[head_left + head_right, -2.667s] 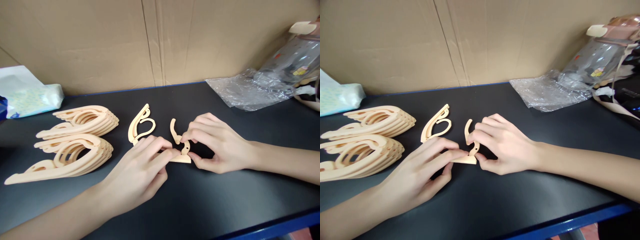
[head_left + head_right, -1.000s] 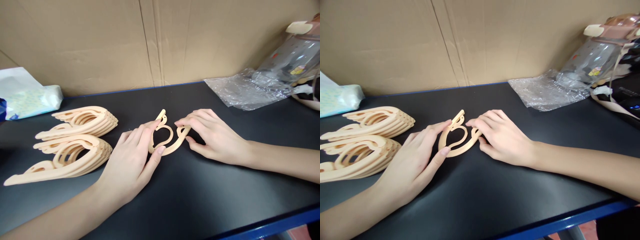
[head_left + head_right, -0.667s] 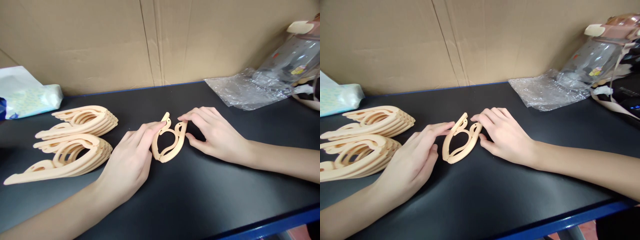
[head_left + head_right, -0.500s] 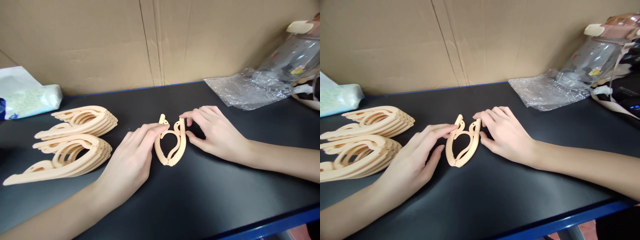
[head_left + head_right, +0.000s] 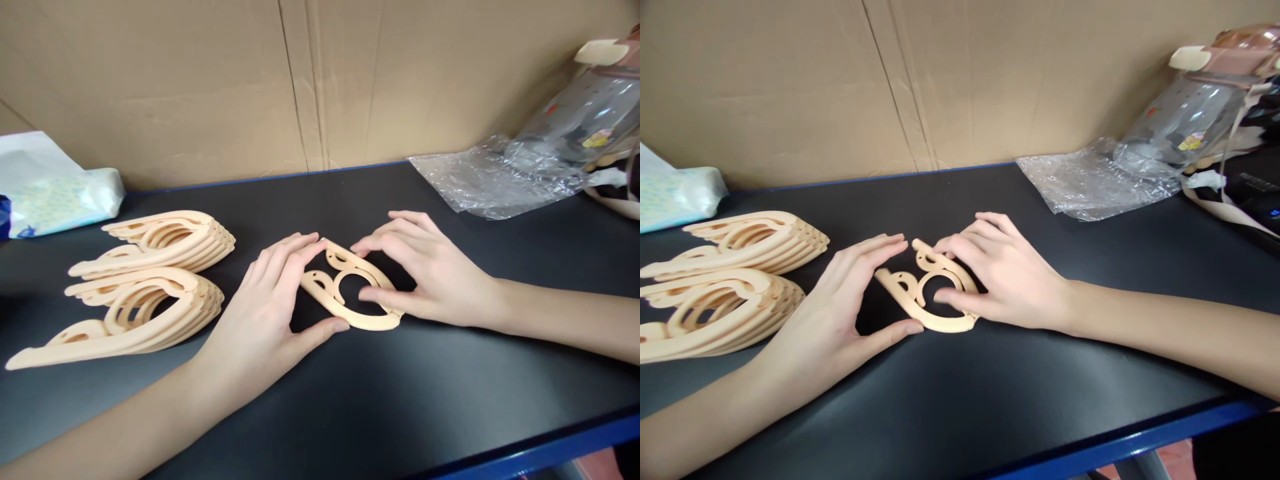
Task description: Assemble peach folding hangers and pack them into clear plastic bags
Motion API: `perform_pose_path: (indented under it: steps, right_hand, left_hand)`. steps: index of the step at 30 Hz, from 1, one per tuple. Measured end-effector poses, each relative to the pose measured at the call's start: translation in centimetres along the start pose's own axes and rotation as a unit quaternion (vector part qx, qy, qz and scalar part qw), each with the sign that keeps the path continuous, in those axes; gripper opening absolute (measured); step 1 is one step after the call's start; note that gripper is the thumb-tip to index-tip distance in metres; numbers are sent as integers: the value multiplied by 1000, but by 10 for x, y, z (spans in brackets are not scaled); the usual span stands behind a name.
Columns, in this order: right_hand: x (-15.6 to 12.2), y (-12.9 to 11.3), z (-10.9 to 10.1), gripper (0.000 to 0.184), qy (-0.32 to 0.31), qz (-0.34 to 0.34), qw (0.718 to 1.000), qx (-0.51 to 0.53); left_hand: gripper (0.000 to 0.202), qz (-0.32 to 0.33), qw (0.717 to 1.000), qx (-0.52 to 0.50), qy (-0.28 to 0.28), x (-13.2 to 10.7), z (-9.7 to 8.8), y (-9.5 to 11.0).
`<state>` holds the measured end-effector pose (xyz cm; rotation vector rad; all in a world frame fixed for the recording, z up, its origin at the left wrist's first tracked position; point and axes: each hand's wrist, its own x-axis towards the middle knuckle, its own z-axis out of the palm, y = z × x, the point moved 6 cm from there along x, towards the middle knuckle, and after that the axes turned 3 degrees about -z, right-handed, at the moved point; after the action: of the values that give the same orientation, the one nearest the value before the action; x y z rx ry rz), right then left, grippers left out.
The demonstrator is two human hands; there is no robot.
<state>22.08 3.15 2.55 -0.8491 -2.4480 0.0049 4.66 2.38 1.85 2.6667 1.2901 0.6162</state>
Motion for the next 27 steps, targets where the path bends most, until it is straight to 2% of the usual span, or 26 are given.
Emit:
perform_pose_path:
  steps: [3,5,11,15,20,23,27]
  right_hand:
    - [0,-9,3,62,-24,-65,997,20]
    - [-1,-12,5,70,-39,-90,995,30]
    - [-3,-13,11,60,-80,-99,991,37]
    - [-4,-13,11,59,-90,-95,991,41]
    - [-2,-10,9,80,-67,-64,995,35]
    - [-1,-8,8,75,-51,-52,997,25]
    - [0,-9,7,66,-39,-53,998,27]
  left_hand:
    - [82,3,1000,12,-14,-2,2,0]
    - [85,8,1000,19,-22,-3,3,1]
    - [92,18,999,23,-29,-3,5,1]
    - [88,20,999,9,-32,-5,7,0]
    - [82,17,999,5,-41,-5,8,1]
    - [81,14,998,6,-62,-6,10,1]
    - [73,35,997,-13,-64,-6,10,4]
